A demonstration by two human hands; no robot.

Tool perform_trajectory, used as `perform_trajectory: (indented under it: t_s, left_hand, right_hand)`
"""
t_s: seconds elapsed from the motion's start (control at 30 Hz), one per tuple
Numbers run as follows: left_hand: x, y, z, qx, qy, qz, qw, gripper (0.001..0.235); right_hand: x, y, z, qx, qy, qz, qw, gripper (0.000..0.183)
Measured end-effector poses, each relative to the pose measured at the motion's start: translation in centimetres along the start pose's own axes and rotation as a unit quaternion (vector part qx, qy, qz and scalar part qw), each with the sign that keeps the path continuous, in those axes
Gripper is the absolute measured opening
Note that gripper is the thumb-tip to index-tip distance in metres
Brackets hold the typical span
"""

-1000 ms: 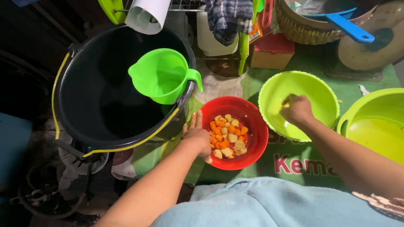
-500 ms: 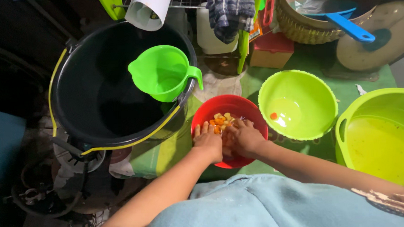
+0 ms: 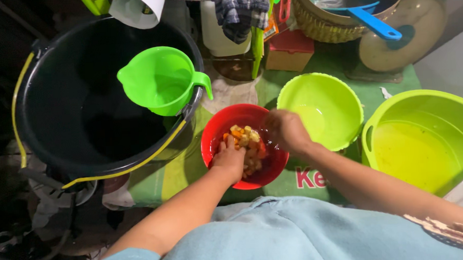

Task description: The person pours water from a red bowl into a green basin, then scoops water from a black bucket into the red bowl using a green scoop. They transfer chopped vegetables from a green bowl into the red bowl and wash them by hand, repeating the process of adding water and rinsing the vegetables.

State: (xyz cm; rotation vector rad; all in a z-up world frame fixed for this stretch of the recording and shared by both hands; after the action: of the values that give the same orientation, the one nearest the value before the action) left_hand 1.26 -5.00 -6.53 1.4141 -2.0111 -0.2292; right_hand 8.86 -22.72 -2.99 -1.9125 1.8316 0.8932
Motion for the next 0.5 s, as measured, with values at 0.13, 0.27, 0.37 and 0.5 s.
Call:
perform_trajectory:
  t_s: [0.13, 0.27, 0.37, 0.5]
  left_hand:
    - [-0.6, -0.4, -0.1, 0.110, 0.008, 0.043, 0.993, 0.027]
    - [-0.8, -0.3, -0.7, 0.134, 0.078, 0.034, 0.987, 0.027]
    - [-0.3, 0.4, -1.3, 0.142, 0.103, 0.014, 0.984, 0.044]
    - [0.2, 1.2, -1.8, 0.152, 0.085, 0.009, 0.985, 0.059]
  right_hand:
    - [3.7, -3.3, -3.6, 0.137, 0.063, -0.015, 0.988, 0.019]
    - [10.2, -6.6, -2.2, 0.015, 0.180, 0.078, 0.980, 0.039]
    - [13.9, -7.8, 0.6, -0.073, 0.211, 0.095, 0.970, 0.040]
    - [15.2, -7.8, 2.1, -0.099, 0.237, 0.133, 0.957, 0.030]
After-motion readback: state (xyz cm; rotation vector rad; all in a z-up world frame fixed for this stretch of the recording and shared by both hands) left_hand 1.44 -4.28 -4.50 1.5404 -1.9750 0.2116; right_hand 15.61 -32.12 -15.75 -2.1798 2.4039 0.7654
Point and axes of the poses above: each hand's wrist, its own y-axis away from the middle knuckle, its own z-axis out of the palm, x = y × z, the point moved 4 cm from there along -y, towards the middle knuckle, and after that the axes turned 13 degrees about z, right-handed, at the moved point
